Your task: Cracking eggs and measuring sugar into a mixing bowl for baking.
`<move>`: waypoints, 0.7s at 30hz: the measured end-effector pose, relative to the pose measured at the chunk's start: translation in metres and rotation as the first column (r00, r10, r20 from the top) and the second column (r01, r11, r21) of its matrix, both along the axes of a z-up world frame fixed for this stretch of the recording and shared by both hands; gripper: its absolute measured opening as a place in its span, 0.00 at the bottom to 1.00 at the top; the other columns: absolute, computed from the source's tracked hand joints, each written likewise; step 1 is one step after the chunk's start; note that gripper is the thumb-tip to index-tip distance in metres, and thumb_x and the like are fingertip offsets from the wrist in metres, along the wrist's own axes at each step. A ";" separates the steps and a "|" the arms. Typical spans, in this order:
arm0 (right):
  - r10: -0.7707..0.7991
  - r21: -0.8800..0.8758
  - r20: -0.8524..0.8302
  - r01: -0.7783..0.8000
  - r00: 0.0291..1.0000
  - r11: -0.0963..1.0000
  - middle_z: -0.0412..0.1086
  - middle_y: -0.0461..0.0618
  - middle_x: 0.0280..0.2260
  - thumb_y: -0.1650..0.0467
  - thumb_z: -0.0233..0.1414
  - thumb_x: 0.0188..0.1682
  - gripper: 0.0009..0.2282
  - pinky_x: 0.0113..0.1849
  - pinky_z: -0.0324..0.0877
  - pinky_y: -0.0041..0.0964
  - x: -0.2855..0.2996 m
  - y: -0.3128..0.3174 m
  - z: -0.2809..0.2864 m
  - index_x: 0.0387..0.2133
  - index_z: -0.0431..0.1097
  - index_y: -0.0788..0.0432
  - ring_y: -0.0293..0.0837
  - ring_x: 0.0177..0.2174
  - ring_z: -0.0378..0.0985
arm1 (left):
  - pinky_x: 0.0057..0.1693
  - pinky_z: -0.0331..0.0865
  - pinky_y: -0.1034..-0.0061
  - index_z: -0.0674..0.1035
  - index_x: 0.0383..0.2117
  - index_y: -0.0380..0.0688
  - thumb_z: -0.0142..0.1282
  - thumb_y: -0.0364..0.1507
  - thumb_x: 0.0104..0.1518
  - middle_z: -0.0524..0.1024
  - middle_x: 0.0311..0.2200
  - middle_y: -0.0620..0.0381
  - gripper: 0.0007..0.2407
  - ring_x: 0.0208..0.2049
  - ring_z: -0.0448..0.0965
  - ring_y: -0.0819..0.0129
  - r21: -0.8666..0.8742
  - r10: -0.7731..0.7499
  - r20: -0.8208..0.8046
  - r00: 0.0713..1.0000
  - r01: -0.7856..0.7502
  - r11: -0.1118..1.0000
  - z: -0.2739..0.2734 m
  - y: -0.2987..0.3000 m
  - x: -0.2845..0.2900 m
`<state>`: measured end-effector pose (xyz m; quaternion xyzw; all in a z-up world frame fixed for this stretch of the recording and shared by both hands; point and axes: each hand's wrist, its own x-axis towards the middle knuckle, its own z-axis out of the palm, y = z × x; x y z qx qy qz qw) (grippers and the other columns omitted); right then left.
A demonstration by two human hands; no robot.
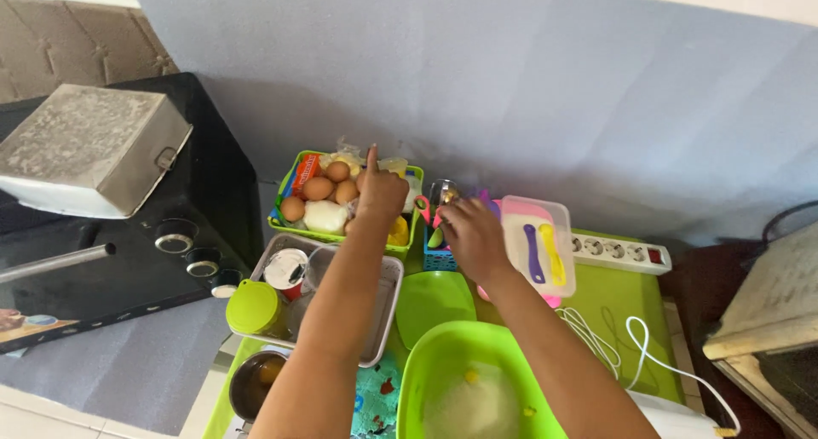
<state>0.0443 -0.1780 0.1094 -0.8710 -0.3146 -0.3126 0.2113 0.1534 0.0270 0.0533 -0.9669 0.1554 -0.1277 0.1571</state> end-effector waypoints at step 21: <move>-0.098 -0.578 0.231 0.217 0.968 0.786 0.70 0.47 0.25 0.69 0.48 0.43 0.07 0.28 0.73 0.45 0.121 0.075 -0.096 0.32 0.73 0.55 0.51 0.24 0.79 | 0.72 0.43 0.43 0.85 0.31 0.51 0.56 0.29 0.52 0.83 0.34 0.62 0.06 0.59 0.69 0.66 -0.355 -0.018 0.431 0.902 0.188 0.916 -0.066 0.036 -0.002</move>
